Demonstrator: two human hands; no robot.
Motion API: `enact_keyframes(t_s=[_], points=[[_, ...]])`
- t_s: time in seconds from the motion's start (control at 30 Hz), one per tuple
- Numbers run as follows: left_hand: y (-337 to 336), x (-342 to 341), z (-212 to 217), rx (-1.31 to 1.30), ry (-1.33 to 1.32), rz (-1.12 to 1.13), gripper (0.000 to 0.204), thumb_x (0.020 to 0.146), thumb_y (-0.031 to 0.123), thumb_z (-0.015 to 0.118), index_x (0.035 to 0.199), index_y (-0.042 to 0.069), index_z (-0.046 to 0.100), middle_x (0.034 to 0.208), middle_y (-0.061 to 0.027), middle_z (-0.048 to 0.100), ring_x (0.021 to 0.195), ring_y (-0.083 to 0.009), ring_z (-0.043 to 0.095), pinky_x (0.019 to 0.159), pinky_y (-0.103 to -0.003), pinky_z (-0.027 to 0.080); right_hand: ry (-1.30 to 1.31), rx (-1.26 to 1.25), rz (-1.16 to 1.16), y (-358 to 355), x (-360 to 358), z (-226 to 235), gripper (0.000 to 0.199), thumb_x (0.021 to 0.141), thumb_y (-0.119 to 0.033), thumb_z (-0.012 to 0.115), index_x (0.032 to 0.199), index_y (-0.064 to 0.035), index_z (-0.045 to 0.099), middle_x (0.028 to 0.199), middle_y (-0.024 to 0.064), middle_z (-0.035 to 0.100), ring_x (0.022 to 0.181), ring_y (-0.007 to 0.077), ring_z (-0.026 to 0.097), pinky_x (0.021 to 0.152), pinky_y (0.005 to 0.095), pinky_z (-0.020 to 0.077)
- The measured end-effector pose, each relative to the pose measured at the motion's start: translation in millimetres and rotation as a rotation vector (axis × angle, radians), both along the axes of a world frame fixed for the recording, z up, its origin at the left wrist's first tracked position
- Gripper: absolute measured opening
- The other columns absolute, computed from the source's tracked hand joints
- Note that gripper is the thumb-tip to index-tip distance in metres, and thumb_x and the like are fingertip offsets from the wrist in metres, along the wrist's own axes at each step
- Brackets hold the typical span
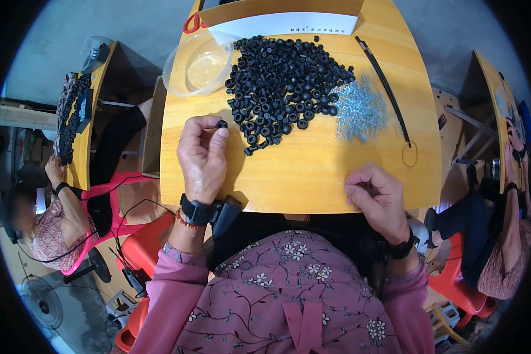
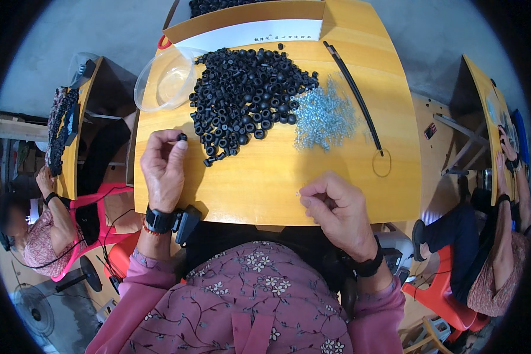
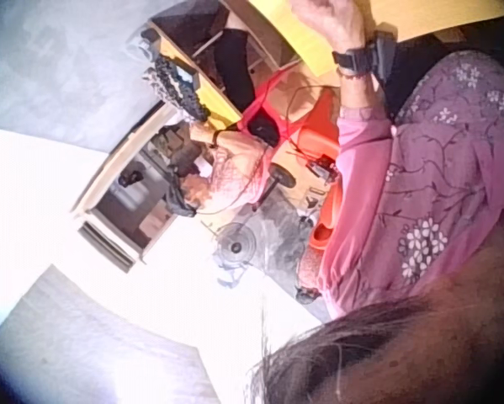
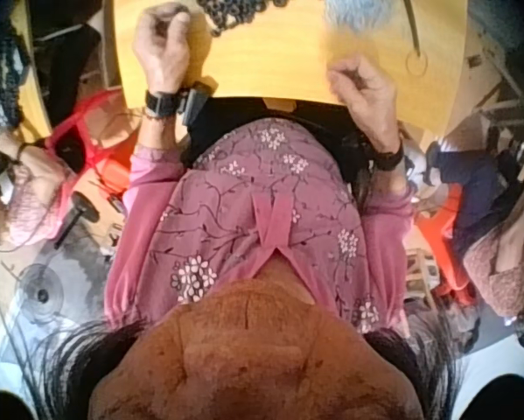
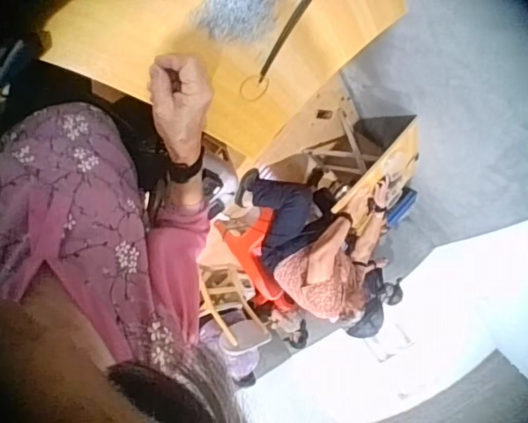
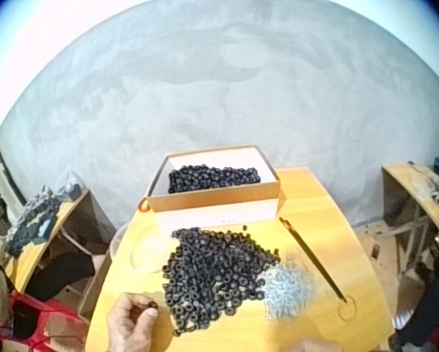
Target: Assembling small black plastic parts with tiny silver pins on a wooden table.
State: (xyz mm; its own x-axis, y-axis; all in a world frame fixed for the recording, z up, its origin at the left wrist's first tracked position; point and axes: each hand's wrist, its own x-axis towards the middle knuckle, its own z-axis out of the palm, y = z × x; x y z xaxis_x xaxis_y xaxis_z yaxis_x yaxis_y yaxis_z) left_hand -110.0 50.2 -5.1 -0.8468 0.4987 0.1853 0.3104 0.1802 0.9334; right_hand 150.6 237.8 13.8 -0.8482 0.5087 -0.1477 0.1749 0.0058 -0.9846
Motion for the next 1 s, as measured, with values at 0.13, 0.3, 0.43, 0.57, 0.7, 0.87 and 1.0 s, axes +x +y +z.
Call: enact_keyframes(t_s=[0.13, 0.3, 0.43, 0.57, 0.7, 0.87, 1.0], points=[[-5, 38, 29, 0.202, -0.170, -0.116, 0.015, 0.093, 0.000, 0.065, 0.107, 0.000, 0.060, 0.095, -0.0008, 0.061, 0.086, -0.0069, 0.054, 0.079, -0.023, 0.045, -0.002, -0.129, -0.049, -1, -3, 11, 0.004, 0.093, -0.002, 0.066, 0.096, -0.0003, 0.064, 0.084, 0.0000, 0.064, 0.069, 0.0059, 0.061, 0.060, 0.0210, 0.0495], [-5, 84, 8, 0.372, -0.658, -0.404, 0.024, 0.093, 0.011, 0.070, 0.111, 0.000, 0.059, 0.098, -0.0090, 0.066, 0.082, -0.0134, 0.062, 0.076, -0.027, 0.052, 0.164, -0.171, 0.028, -20, -33, 28, 0.006, 0.094, 0.001, 0.063, 0.100, 0.0016, 0.065, 0.088, 0.0022, 0.063, 0.072, 0.0077, 0.063, 0.064, 0.0213, 0.0512], [1, 89, 4, 0.451, -0.756, -0.448, 0.023, 0.093, 0.005, 0.069, 0.113, -0.001, 0.059, 0.099, -0.0083, 0.068, 0.087, -0.0122, 0.064, 0.079, -0.026, 0.053, 0.278, 0.003, 0.136, -26, -56, 18, 0.010, 0.093, 0.004, 0.061, 0.102, 0.0036, 0.065, 0.089, 0.0050, 0.058, 0.075, 0.0090, 0.065, 0.064, 0.0218, 0.0507], [-2, 84, 3, 0.464, -0.769, -0.444, 0.021, 0.093, 0.001, 0.068, 0.113, -0.002, 0.060, 0.100, -0.0071, 0.068, 0.091, -0.0109, 0.065, 0.083, -0.025, 0.053, 0.265, 0.025, 0.104, -32, -63, 19, 0.009, 0.092, 0.004, 0.062, 0.100, 0.0022, 0.067, 0.087, 0.0057, 0.060, 0.073, 0.0105, 0.065, 0.062, 0.0235, 0.0502], [-2, 83, -1, 0.473, -0.740, -0.454, 0.020, 0.093, -0.001, 0.067, 0.111, -0.002, 0.060, 0.100, -0.0066, 0.068, 0.092, -0.0102, 0.064, 0.084, -0.024, 0.052, 0.262, 0.166, 0.103, -34, -68, 20, 0.010, 0.089, 0.004, 0.064, 0.098, 0.0007, 0.067, 0.083, 0.0073, 0.061, 0.071, 0.0144, 0.065, 0.062, 0.0262, 0.0498], [-2, 83, -1, 0.469, -0.723, -0.456, 0.019, 0.093, -0.002, 0.067, 0.111, -0.002, 0.061, 0.102, -0.0068, 0.069, 0.093, -0.0096, 0.064, 0.085, -0.025, 0.052, 0.262, 0.382, 0.158, -30, -72, 25, 0.014, 0.086, 0.005, 0.065, 0.098, -0.0015, 0.068, 0.082, 0.0088, 0.061, 0.072, 0.0204, 0.063, 0.062, 0.0312, 0.0493], [-3, 82, 0, 0.485, -0.741, -0.468, 0.019, 0.093, -0.002, 0.067, 0.111, -0.002, 0.061, 0.102, -0.0072, 0.069, 0.092, -0.0096, 0.064, 0.083, -0.025, 0.052, 0.293, 0.547, 0.241, -31, -73, 26, 0.018, 0.087, 0.007, 0.065, 0.103, 0.0004, 0.069, 0.090, 0.0091, 0.062, 0.074, 0.0185, 0.063, 0.064, 0.0303, 0.0500]])
